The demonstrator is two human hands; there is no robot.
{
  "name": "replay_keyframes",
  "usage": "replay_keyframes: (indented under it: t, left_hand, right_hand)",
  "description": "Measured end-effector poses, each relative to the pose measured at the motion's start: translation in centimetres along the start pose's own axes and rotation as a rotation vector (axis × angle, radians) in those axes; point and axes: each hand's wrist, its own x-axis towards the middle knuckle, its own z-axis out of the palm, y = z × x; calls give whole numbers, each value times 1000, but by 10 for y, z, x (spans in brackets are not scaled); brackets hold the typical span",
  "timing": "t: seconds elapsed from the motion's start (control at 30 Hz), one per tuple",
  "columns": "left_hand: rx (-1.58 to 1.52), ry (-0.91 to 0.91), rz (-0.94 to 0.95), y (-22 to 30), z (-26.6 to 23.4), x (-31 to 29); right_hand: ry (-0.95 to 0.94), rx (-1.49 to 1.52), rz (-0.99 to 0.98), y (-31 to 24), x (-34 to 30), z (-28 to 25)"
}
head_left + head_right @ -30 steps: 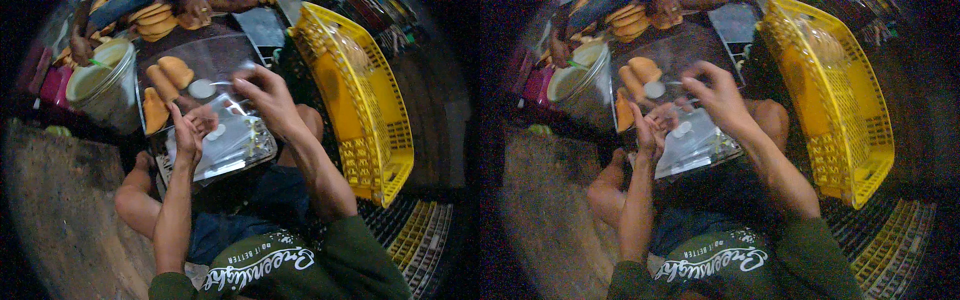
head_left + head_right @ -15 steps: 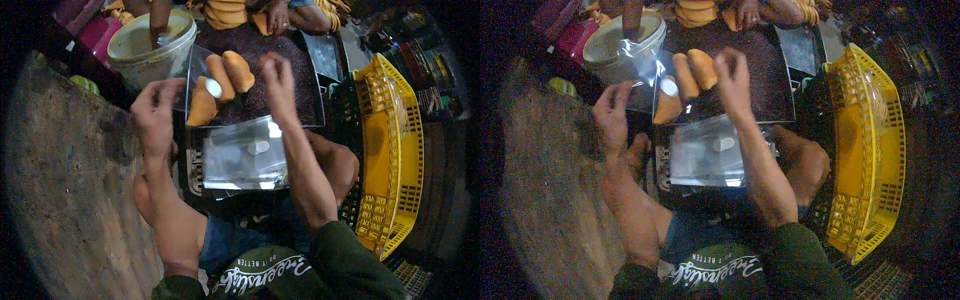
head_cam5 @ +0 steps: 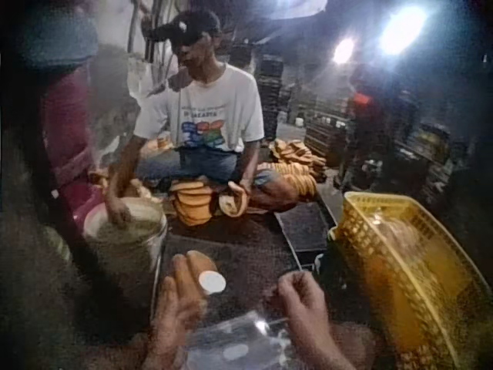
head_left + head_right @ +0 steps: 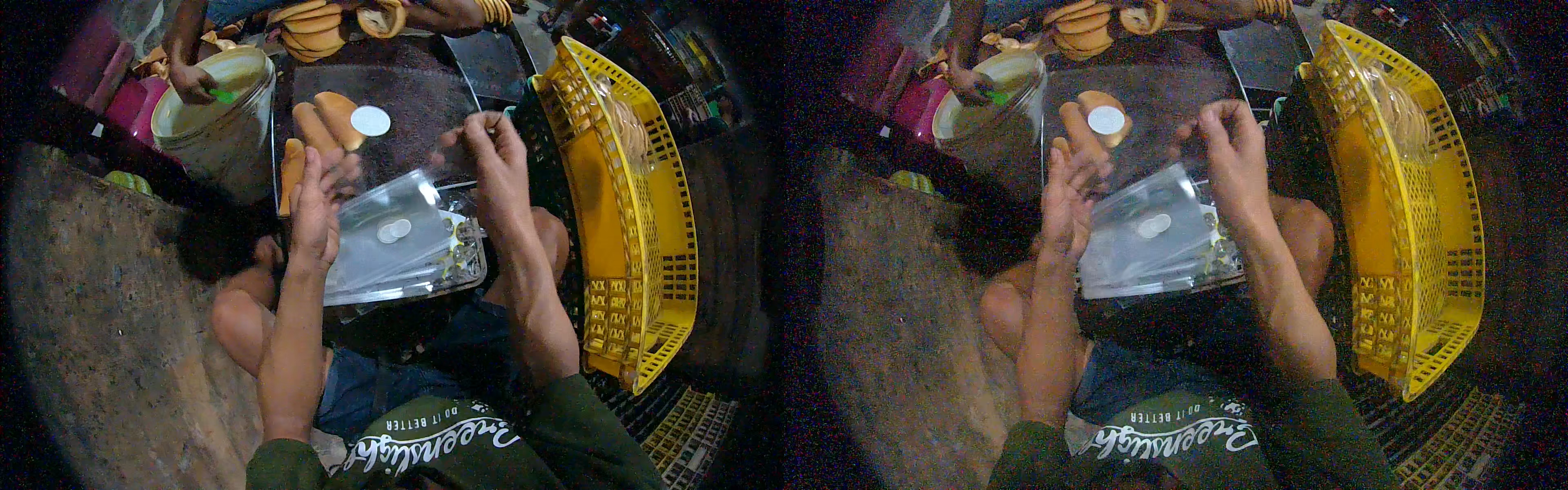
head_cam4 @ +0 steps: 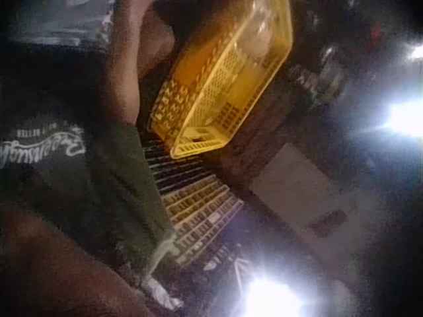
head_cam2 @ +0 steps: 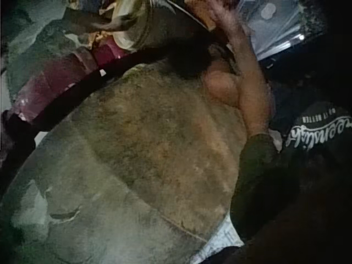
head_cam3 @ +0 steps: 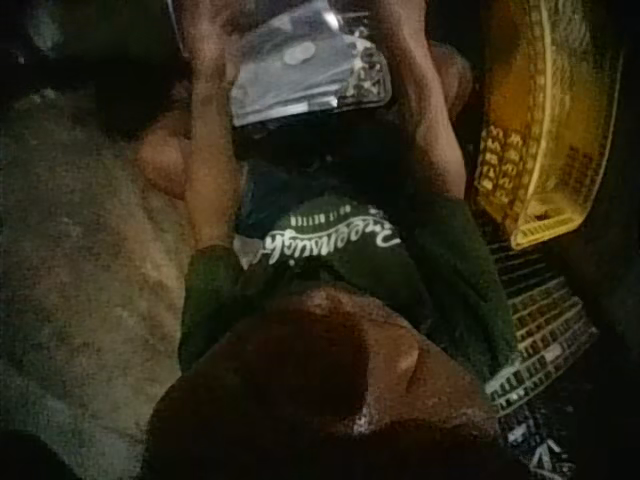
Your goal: The person sits on the floor and repeatedly picks up small bread rolls, places them into clear plastic bags, and arranges the sealed packages into a yellow basket. A coworker in the background handles flatbreads and a container of liquid.
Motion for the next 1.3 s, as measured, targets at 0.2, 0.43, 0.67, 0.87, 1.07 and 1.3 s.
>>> replay_keyframes:
  t: [0.2, 0.43, 0.67, 0.87, 1.07, 1.3]
  left_hand:
    - [-36, 118, 1, 5, 8, 1]
    - [440, 679, 506, 41, -34, 21]
    - [67, 687, 195, 80, -66, 17]
    - [55, 657, 307, 68, -62, 13]
    - [388, 324, 432, 33, -73, 34]
    - [-286, -340, 22, 31, 11, -12]
  right_hand:
    - [6, 39, 203, 32, -35, 1]
    - [-131, -440, -91, 95, 25, 49]
    - [-314, -1185, -638, 158, 105, 45]
    - [-283, -340, 122, 25, 67, 5]
    - [-230, 19, 198, -65, -1, -71]
    - [-284, -23, 154, -20, -3, -7]
